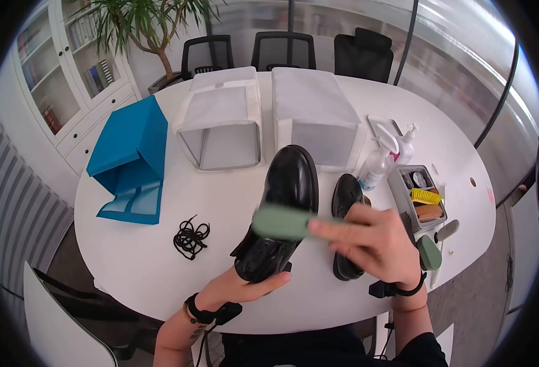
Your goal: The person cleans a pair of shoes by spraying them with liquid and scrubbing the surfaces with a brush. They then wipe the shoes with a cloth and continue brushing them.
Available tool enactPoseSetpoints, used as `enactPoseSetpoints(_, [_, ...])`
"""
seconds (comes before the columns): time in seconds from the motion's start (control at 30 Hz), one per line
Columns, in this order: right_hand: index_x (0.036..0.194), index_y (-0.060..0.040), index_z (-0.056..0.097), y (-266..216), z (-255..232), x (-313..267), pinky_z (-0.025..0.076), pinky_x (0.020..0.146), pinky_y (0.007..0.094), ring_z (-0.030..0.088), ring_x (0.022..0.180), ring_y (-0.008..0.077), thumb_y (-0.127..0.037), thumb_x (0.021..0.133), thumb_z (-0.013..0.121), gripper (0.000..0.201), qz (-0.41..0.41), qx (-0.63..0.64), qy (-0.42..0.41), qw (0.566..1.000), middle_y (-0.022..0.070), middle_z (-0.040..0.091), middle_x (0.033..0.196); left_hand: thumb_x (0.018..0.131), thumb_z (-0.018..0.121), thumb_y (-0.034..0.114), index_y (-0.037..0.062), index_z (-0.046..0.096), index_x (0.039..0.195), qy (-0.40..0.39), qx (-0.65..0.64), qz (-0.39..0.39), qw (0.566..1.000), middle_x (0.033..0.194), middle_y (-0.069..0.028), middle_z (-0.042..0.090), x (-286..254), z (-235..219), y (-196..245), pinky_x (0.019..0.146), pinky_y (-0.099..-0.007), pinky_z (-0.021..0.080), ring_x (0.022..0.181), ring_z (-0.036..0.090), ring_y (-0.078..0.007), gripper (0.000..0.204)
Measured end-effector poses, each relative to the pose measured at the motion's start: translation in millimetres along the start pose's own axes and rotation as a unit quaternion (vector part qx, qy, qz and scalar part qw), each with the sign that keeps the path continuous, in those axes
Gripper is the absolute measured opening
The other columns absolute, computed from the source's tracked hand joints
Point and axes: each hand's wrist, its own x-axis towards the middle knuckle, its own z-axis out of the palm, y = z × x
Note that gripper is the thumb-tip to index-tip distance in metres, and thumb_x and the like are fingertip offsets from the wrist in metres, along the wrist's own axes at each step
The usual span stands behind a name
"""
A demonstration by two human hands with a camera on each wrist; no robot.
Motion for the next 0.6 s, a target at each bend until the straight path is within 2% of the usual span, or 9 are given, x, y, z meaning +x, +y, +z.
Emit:
enactPoseSetpoints(0.13, [0.134, -0.0219, 0.069, 5, 11, 9, 0.041, 0.051, 0.0341, 0.048, 0.055, 0.0255, -0.002, 0.082, 0.072, 0.056, 0.062, -0.051, 0.197, 0.977, 0.0071, 0.047, 0.069, 0.095, 0.071, 0.011, 0.0013, 0.058, 0.115, -0.007, 0.055, 0.020, 0.998, 0.085, -0.0016, 0.053, 1, -1, -12, 0.066, -0.0316, 0.043, 0.073, 0.049, -0.0139, 0.025])
enactPoseSetpoints(0.2, [0.135, -0.0224, 0.069, 3, 6, 4, 0.039, 0.050, 0.0347, 0.046, 0.053, 0.0243, -0.002, 0.082, 0.072, 0.056, 0.048, -0.047, 0.168, 0.984, 0.0069, 0.045, 0.069, 0.093, 0.072, 0.012, 0.0005, 0.059, 0.123, 0.012, 0.148, 0.067, 0.987, 0.091, -0.0066, 0.059, 1, -2, -21, 0.071, -0.0364, 0.048, 0.078, 0.055, -0.0210, 0.035])
enactPoseSetpoints(0.27, [0.136, -0.0219, 0.068, -1, 2, -1, 0.038, 0.049, 0.0347, 0.044, 0.054, 0.0226, 0.000, 0.082, 0.073, 0.059, -0.011, -0.022, -0.003, 1.000, 0.0073, 0.043, 0.070, 0.092, 0.072, 0.012, 0.0002, 0.058, 0.125, 0.046, 0.170, 0.108, 0.979, 0.097, -0.0095, 0.061, 6, 3, -19, 0.077, -0.0388, 0.049, 0.085, 0.058, -0.0256, 0.038])
enactPoseSetpoints(0.33, [0.136, -0.0222, 0.068, -2, 6, 0, 0.037, 0.048, 0.0343, 0.044, 0.054, 0.0220, 0.000, 0.081, 0.073, 0.059, 0.004, -0.019, -0.016, 1.000, 0.0074, 0.044, 0.071, 0.091, 0.073, 0.013, -0.0002, 0.058, 0.127, 0.077, 0.191, 0.150, 0.967, 0.103, -0.0123, 0.063, 10, 3, -13, 0.082, -0.0413, 0.051, 0.091, 0.061, -0.0302, 0.041])
enactPoseSetpoints(0.4, [0.135, -0.0224, 0.069, 5, 13, 2, 0.037, 0.047, 0.0338, 0.045, 0.053, 0.0225, -0.002, 0.082, 0.073, 0.057, 0.025, -0.044, 0.119, 0.992, 0.0067, 0.044, 0.070, 0.090, 0.072, 0.013, -0.0007, 0.057, 0.131, 0.087, 0.298, 0.178, 0.934, 0.115, -0.0163, 0.063, 11, 2, -8, 0.093, -0.0443, 0.049, 0.107, 0.061, -0.0355, 0.046])
enactPoseSetpoints(0.47, [0.135, -0.0218, 0.068, 4, 15, 5, 0.039, 0.047, 0.0340, 0.047, 0.053, 0.0225, -0.002, 0.082, 0.072, 0.057, 0.044, -0.079, 0.147, 0.985, 0.0064, 0.044, 0.070, 0.089, 0.073, 0.013, -0.0005, 0.057, 0.131, 0.087, 0.307, 0.159, 0.934, 0.118, -0.0174, 0.062, 10, 3, -13, 0.094, -0.0451, 0.049, 0.110, 0.060, -0.0368, 0.047])
enactPoseSetpoints(0.53, [0.136, -0.0204, 0.068, 3, 18, 2, 0.041, 0.047, 0.0346, 0.049, 0.053, 0.0222, -0.001, 0.081, 0.072, 0.058, -0.011, -0.075, 0.072, 0.995, 0.0064, 0.044, 0.069, 0.088, 0.073, 0.012, -0.0004, 0.058, 0.132, 0.085, 0.316, 0.141, 0.934, 0.121, -0.0186, 0.061, 12, 4, -18, 0.096, -0.0458, 0.048, 0.112, 0.059, -0.0381, 0.048])
enactPoseSetpoints(0.57, [0.135, -0.0196, 0.068, -7, 13, 3, 0.043, 0.047, 0.0354, 0.051, 0.054, 0.0228, 0.000, 0.080, 0.071, 0.059, -0.002, -0.107, -0.019, 0.994, 0.0066, 0.045, 0.070, 0.088, 0.073, 0.013, -0.0003, 0.059, 0.130, 0.103, 0.349, 0.176, 0.915, 0.122, -0.0192, 0.060, 14, 5, -20, 0.097, -0.0473, 0.048, 0.114, 0.058, -0.0391, 0.047])
enactPoseSetpoints(0.6, [0.135, -0.0196, 0.068, -6, 17, 3, 0.043, 0.047, 0.0354, 0.051, 0.054, 0.0228, 0.000, 0.080, 0.071, 0.059, -0.001, -0.107, -0.019, 0.994, 0.0066, 0.045, 0.070, 0.087, 0.073, 0.014, -0.0003, 0.060, 0.129, 0.120, 0.381, 0.210, 0.893, 0.124, -0.0198, 0.060, 15, 5, -21, 0.098, -0.0487, 0.047, 0.116, 0.056, -0.0401, 0.046])
